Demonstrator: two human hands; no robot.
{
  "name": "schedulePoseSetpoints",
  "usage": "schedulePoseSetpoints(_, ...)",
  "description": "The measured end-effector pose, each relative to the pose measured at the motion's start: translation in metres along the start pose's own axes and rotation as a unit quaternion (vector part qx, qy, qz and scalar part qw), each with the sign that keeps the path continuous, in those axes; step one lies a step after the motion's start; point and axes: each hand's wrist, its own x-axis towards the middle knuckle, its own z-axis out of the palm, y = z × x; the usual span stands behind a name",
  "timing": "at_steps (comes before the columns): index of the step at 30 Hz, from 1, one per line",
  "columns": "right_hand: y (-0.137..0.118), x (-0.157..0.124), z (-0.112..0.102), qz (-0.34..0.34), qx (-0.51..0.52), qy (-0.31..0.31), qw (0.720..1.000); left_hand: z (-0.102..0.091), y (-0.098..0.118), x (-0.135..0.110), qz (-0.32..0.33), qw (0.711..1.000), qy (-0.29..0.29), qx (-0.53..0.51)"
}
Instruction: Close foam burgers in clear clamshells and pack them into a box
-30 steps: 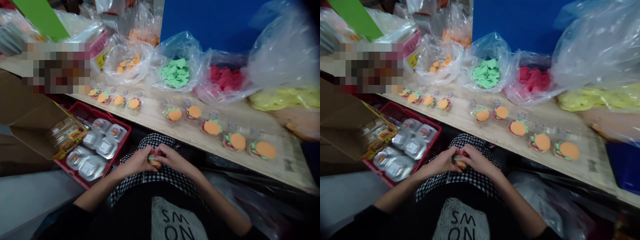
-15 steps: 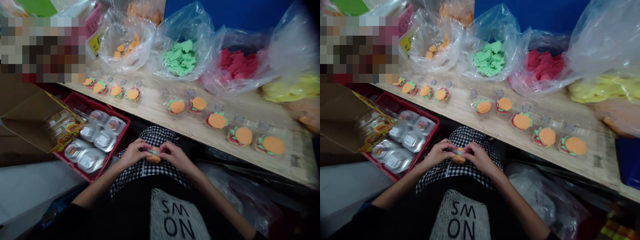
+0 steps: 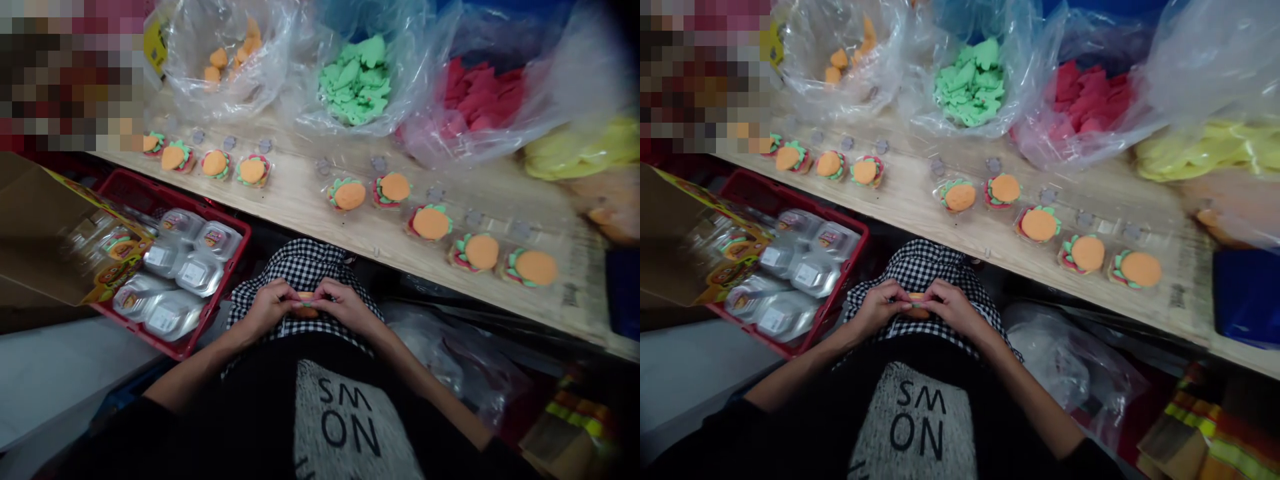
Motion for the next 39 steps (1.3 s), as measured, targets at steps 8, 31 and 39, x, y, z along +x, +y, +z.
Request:
schedulePoseSetpoints(8, -0.012, -0.001, 0.002, -0.006, -0.031, -0.008, 0.999, -0.007, 0.009, -0.003, 0.011, 0.999, -0.019, 0.03)
schedulePoseSetpoints(31, -0.004, -0.016, -0.004, -0.1, -0.107, 0.041, 0.988, 0.001, 0.01, 0.003, -0.018, 0.998, -0.049, -0.033)
schedulePoseSetpoints(39, -0.014, -0.01, -0.002, -0.068, -0.142, -0.036, 0.987, 0.003, 0.011, -0.005, -0.015, 0.999, -0.041, -0.01)
